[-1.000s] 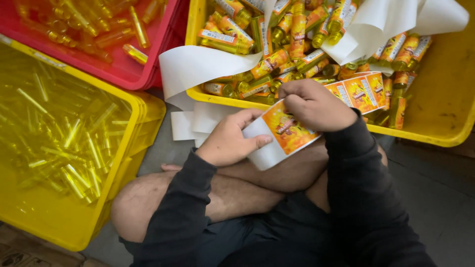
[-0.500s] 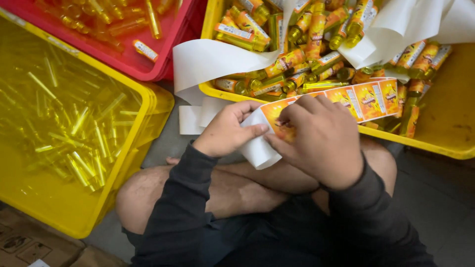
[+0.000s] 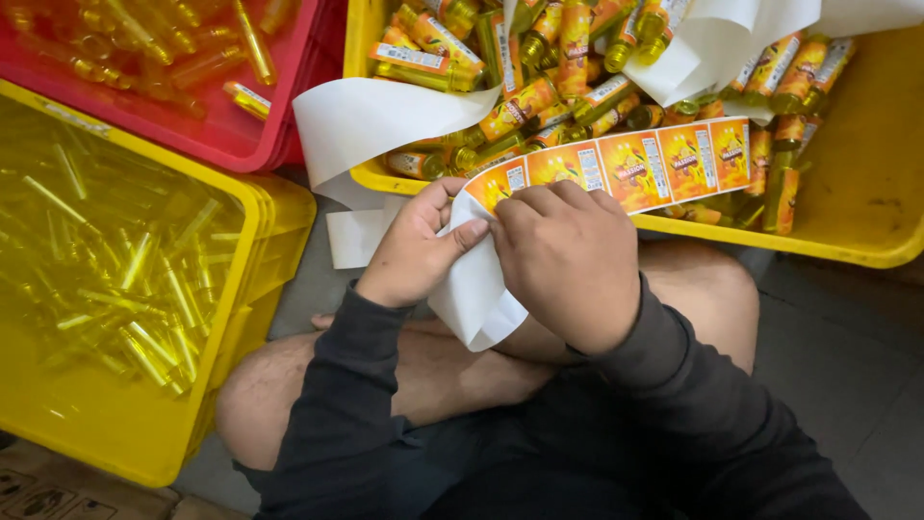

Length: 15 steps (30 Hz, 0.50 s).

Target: The person sits on the floor and applies labels to small yellow bottles. They peel individual labels from a roll, wrap them around the bottles, and place the labeled bottles into a yellow bin.

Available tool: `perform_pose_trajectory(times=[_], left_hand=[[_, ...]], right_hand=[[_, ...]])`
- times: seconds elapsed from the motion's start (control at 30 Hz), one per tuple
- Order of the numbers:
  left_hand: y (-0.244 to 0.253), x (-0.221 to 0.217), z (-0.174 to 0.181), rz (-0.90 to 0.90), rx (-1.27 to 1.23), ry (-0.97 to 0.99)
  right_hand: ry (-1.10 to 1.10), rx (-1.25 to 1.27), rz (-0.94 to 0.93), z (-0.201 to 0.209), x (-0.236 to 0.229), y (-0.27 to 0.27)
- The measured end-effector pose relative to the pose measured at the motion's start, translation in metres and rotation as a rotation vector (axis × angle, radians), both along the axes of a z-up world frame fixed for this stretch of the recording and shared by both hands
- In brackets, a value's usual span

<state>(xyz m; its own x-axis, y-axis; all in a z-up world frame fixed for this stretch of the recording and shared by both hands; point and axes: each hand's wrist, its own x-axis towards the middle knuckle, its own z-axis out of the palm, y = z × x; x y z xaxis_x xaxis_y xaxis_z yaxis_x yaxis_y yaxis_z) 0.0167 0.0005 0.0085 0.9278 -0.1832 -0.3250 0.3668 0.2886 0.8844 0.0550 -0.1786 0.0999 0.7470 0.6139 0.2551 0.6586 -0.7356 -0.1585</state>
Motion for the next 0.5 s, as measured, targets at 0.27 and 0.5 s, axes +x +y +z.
perform_pose_trajectory(times=[0.27,0.5], left_hand=[[-0.002,0.001,0.01,0.012,0.017,0.022],[0.004,0.002,0.016,-0.045,0.081,0.025]], right_hand=[[0.236,0.17,-0.029,0.002,0.002,-0.003],[0.441,0.108,-0.044,0.001,0.014,-0.016]])
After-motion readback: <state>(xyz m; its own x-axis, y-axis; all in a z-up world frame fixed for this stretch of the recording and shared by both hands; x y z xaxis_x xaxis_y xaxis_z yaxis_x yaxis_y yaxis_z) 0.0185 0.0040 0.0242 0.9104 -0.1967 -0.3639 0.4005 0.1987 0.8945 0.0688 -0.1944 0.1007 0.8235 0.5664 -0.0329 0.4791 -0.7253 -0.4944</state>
